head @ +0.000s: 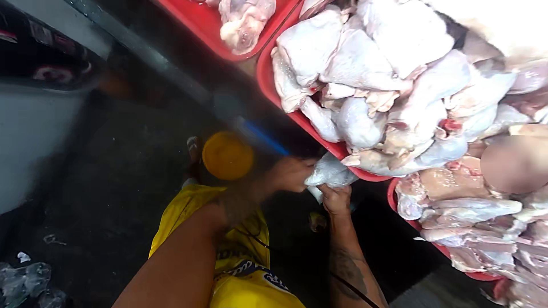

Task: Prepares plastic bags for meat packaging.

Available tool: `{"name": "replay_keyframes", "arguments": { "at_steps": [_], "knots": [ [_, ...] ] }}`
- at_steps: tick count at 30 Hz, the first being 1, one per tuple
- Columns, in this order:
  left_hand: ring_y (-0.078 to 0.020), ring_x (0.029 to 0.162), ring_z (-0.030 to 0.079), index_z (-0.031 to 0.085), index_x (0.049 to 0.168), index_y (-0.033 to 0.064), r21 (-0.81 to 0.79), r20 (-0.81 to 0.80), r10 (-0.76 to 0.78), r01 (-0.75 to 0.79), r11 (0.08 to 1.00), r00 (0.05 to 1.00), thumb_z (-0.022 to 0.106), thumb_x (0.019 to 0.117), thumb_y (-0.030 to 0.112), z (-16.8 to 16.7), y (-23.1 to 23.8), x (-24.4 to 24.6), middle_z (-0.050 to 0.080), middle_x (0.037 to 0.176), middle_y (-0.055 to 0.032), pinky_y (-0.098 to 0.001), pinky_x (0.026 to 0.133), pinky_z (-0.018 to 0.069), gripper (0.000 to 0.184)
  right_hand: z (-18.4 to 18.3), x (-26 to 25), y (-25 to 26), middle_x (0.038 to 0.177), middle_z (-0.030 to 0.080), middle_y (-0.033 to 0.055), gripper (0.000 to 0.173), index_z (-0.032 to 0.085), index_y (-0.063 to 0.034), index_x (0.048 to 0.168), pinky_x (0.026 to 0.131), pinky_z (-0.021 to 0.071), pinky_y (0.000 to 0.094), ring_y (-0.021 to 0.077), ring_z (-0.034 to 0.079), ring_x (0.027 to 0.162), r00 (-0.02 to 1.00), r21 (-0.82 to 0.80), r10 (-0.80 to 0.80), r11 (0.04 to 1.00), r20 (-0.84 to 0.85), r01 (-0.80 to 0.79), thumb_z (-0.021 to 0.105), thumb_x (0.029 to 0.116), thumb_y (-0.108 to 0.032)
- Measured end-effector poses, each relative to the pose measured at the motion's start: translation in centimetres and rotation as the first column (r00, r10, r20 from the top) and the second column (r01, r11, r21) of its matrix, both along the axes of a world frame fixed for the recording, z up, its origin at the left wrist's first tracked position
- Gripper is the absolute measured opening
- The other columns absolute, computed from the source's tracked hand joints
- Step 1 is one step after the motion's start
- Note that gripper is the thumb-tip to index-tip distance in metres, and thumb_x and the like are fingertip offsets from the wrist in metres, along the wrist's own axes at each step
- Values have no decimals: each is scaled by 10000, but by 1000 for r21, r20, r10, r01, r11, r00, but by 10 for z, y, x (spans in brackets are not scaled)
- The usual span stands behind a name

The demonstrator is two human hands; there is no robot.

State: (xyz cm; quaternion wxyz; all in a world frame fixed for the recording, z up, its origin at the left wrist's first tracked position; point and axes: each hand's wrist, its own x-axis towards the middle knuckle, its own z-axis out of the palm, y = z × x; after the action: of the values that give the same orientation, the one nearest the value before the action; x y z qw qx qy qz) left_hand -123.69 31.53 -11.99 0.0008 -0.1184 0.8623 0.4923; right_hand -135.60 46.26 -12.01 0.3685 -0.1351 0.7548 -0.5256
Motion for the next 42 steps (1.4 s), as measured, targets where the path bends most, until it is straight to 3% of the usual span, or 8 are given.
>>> {"name": "replay_keyframes", "arguments": {
  "at_steps": [10,17,22,26,29,32,36,42],
  "knots": [
    [-350,1091,700,677,1236,-44,-11,-131,138,-141,990,982,815,776,184,18,-46,115,653,1352,-190,-512,937,546,532,45,106,-60,1069,695,28,687,497,147,1236,900,561,159,-45,659,986,988,94,117,990,-104,-107,818,648,-3],
    [-360,1072,712,666,1230,-83,-70,-59,469,-472,879,881,822,774,213,37,-159,218,694,1238,-236,-522,935,564,565,53,177,-218,1028,721,48,496,603,119,1161,891,553,149,-51,662,956,905,11,420,907,-67,-420,798,733,-37],
    [-306,1109,672,626,1264,-58,215,470,503,-647,732,725,794,897,300,56,-286,238,695,1153,-222,-500,1026,509,539,52,190,-359,1024,703,125,352,590,69,1227,852,595,341,144,692,903,809,100,464,843,361,-529,723,910,-7],
    [-290,1044,691,593,1308,-10,360,467,530,-699,617,708,858,801,182,16,-358,237,700,1148,-197,-493,937,562,603,26,192,-422,956,707,41,191,629,-49,1190,768,584,302,112,678,838,716,53,368,870,593,-491,582,1027,-138],
    [-289,1097,666,629,1258,-26,393,518,464,-682,616,718,859,804,198,14,-396,223,692,1169,-197,-502,995,522,556,20,191,-442,874,691,-28,166,647,-115,1047,707,564,246,50,652,776,729,-61,393,897,560,-438,484,1026,-96],
    [-283,1071,672,678,1179,-22,424,565,451,-712,560,691,819,842,218,17,-411,216,707,1129,-184,-507,978,525,438,9,183,-447,864,687,-45,221,649,-144,1044,672,555,226,33,646,760,736,-115,349,930,580,-350,430,1055,-120],
    [-317,916,672,671,1139,-9,442,546,452,-701,560,705,796,840,300,10,-404,217,694,1023,-204,-530,790,553,448,7,177,-447,767,678,-54,305,636,-170,921,621,552,189,13,643,684,685,-81,287,945,670,-317,364,1050,-121],
    [-256,1131,653,607,1289,-5,565,519,389,-647,512,761,818,856,194,26,-395,217,683,1194,-178,-467,1009,516,522,42,186,-445,868,735,-33,215,624,-126,1039,761,606,245,51,706,808,752,-4,315,924,579,-384,501,884,-42]
  ]
}}
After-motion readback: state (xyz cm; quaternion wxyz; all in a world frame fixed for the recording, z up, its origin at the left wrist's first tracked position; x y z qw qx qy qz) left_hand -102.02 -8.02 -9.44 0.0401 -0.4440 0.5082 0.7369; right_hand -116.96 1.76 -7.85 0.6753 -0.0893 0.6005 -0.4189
